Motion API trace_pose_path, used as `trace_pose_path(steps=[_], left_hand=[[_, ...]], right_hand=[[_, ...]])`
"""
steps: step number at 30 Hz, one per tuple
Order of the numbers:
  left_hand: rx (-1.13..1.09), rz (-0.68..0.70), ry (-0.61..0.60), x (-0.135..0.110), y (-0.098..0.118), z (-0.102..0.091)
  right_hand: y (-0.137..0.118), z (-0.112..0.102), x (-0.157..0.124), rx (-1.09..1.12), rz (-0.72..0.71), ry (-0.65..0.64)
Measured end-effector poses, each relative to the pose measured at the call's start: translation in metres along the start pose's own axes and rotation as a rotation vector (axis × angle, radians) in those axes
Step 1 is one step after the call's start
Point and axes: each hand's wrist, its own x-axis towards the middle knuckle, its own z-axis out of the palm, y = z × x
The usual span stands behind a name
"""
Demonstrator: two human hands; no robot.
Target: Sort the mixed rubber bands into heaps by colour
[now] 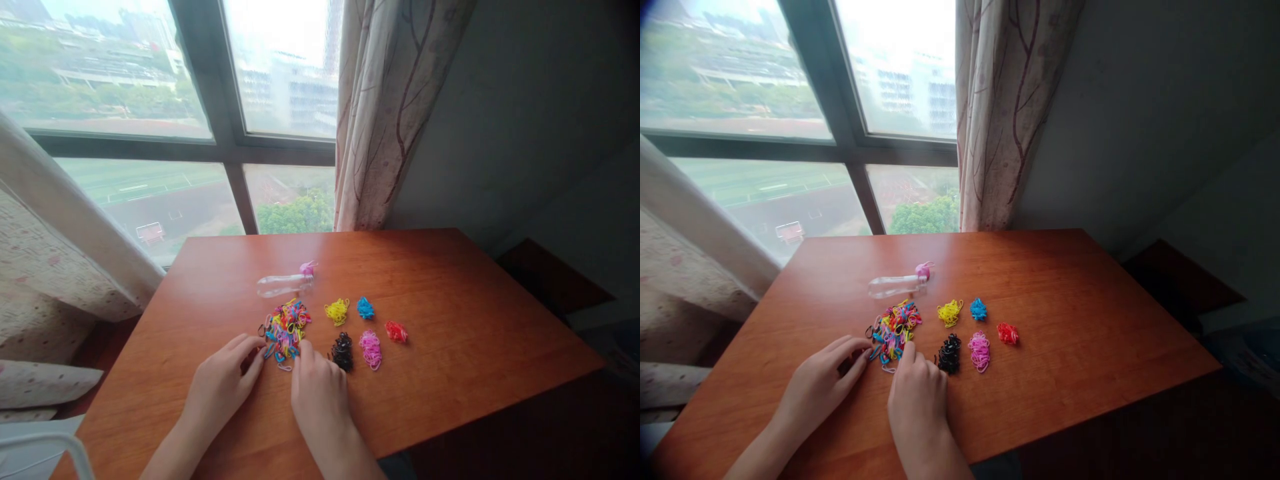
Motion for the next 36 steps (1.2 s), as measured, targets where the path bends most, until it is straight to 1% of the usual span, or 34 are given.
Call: trace_pose_path(steps=[3, 8, 14, 20, 23, 25, 27, 31, 34, 36], left_hand=[[0.012, 0.002, -0.004, 0.000, -0.001, 0.001], [0.022, -0.006, -0.018, 0.000, -0.002, 0.002], [0.031, -0.007, -0.040, -0.001, -0.004, 0.002], [0.018, 0.010, -0.025, -0.002, -0.006, 0.003], [0.015, 0.015, -0.021, -0.002, -0.006, 0.003], [0.018, 0.016, -0.020, -0.001, -0.005, 0.003], [0.024, 0.015, -0.024, -0.001, -0.005, 0.003], [0.029, 0.004, -0.035, -0.001, -0.004, 0.002], [0.025, 0.002, -0.042, -0.001, -0.005, 0.002], [0.023, 0.003, -0.048, -0.001, -0.005, 0.003]], right_hand=[[-0.004, -0.002, 0.005, -0.048, 0.022, -0.023], [-0.002, -0.001, 0.006, -0.045, 0.002, 0.008], [0.003, -0.009, 0.003, 0.080, -0.030, 0.076], [0.006, -0.018, 0.000, 0.185, -0.033, 0.036], [0.010, -0.021, 0.000, 0.222, -0.052, 0.064], [0.019, -0.026, 0.002, 0.230, -0.057, 0.098], [0.035, -0.033, 0.007, 0.215, -0.030, 0.135], [0.083, -0.054, 0.024, 0.110, 0.084, 0.200], [0.114, -0.067, 0.038, 0.002, 0.186, 0.184], [0.125, -0.071, 0.047, -0.052, 0.220, 0.162]])
